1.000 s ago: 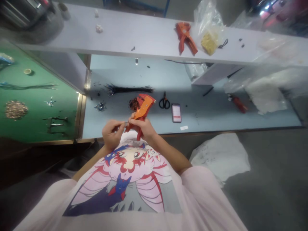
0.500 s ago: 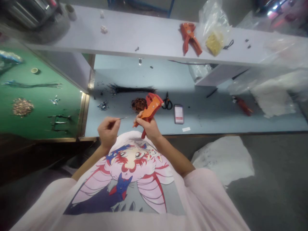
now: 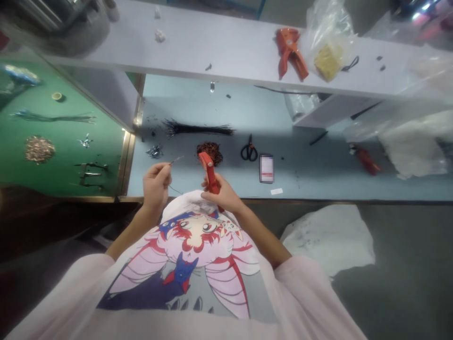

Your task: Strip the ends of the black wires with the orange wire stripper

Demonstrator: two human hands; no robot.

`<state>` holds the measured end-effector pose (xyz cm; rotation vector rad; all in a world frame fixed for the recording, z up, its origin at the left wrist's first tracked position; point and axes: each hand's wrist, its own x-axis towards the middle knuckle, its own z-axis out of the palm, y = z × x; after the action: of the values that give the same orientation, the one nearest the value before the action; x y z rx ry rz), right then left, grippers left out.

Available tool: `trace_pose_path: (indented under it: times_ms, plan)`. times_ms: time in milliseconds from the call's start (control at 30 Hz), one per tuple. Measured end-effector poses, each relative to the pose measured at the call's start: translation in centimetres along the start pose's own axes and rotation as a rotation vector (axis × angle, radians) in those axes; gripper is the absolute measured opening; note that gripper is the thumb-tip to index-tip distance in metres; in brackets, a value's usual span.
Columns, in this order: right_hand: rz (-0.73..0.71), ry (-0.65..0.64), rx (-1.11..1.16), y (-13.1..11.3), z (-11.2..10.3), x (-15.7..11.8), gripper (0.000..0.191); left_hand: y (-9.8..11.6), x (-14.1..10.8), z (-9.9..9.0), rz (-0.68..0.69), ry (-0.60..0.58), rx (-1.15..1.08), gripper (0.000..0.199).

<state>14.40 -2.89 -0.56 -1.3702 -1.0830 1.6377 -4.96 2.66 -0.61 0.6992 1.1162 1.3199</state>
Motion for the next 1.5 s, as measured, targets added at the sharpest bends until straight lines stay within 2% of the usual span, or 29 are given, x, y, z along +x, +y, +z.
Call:
trace_pose_path:
  times_ms: [100,233,333,433,800,1100,1500]
  plan:
    - [0.003,-0.098,0.135,-0.2,-0.6,-0.2,0.047,0.3,0.1,0.1,-0.014,0.0,-0.053,0.017]
    - [0.134,-0.253,0.349,-0.5,-0.7,-0.2,0.047,0.6,0.0,0.4,0.014,-0.02,-0.076,0.018]
    - [0.215,-0.366,0.503,-0.9,-0.2,-0.4,0.042,0.5,-0.3,0.5,0.037,-0.052,-0.034,0.019]
    - [0.216,-0.42,0.595,-1.5,0.3,-0.6,0.038,0.2,-0.5,0.4,0.087,-0.07,0.061,0.019]
    - [0.185,-0.493,0.588,-2.4,0.6,-0.9,0.038,0.6,-1.2,0.7,0.221,-0.084,0.236,0.014]
    - [0.177,-0.459,0.543,-2.4,0.6,-0.9,0.035,0.8,-1.4,0.9,0.229,-0.114,0.257,0.015]
    - [0.154,-0.449,0.457,-2.0,0.4,-0.9,0.029,0.8,-1.5,0.8,0.333,-0.095,0.376,0.01]
